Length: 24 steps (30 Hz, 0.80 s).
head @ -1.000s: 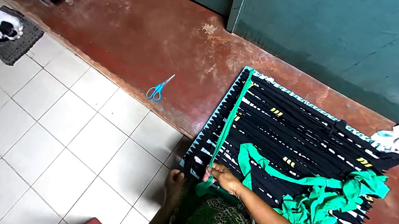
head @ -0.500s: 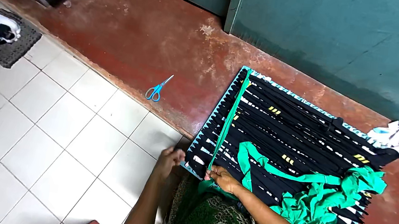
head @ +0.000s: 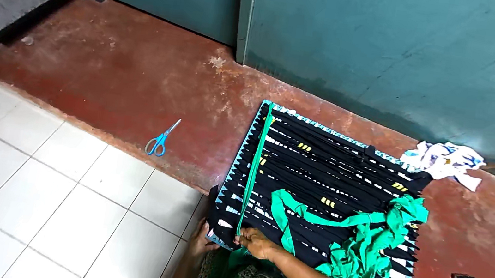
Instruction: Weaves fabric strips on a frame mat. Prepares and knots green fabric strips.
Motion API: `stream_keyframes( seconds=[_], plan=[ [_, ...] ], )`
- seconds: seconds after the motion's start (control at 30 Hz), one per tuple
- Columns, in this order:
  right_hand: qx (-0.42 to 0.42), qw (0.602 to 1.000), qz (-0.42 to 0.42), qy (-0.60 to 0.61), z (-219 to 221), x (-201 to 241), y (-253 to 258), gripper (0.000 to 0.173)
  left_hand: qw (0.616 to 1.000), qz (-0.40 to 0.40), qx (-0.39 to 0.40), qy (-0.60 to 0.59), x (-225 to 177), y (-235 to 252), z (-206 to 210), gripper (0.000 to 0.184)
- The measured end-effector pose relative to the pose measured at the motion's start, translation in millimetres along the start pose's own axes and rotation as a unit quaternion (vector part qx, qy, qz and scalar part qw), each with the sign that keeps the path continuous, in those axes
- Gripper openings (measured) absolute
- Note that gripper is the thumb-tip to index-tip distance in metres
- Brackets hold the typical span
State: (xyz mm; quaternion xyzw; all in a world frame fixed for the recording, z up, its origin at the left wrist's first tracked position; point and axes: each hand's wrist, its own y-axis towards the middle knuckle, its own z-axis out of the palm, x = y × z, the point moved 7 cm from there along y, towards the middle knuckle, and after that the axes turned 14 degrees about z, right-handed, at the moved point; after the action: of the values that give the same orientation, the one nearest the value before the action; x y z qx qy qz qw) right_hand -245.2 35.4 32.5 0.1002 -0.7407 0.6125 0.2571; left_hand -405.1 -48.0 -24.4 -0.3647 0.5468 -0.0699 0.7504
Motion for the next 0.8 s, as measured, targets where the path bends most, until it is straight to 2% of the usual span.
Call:
stream_keyframes(
  seconds=[0.27, 0.6, 0.7, 0.8],
  plan=[
    [-0.042, 0.999, 0.01, -0.008, -17.7, -41.7, -3.4, 0.04, 0.999, -0.046, -0.024, 0.003, 13.5, 5.8, 49.5, 0.046],
    [-0.139, 0.989, 0.051, 0.009, -93.3, -101.0, -40.8, 0.041, 0.996, -0.074, -0.006, -0.043, 19.1, 20.1, 159.9, 0.049],
    [-0.164, 0.985, 0.033, 0.041, -97.4, -112.8, -36.9, 0.04, 0.998, -0.069, 0.007, 0.007, 11.5, 27.3, 160.1, 0.048],
    [-0.173, 0.984, 0.03, 0.039, -92.2, -114.2, -29.6, 0.039, 0.989, -0.053, 0.049, 0.129, -9.5, 23.2, 132.0, 0.048]
  ],
)
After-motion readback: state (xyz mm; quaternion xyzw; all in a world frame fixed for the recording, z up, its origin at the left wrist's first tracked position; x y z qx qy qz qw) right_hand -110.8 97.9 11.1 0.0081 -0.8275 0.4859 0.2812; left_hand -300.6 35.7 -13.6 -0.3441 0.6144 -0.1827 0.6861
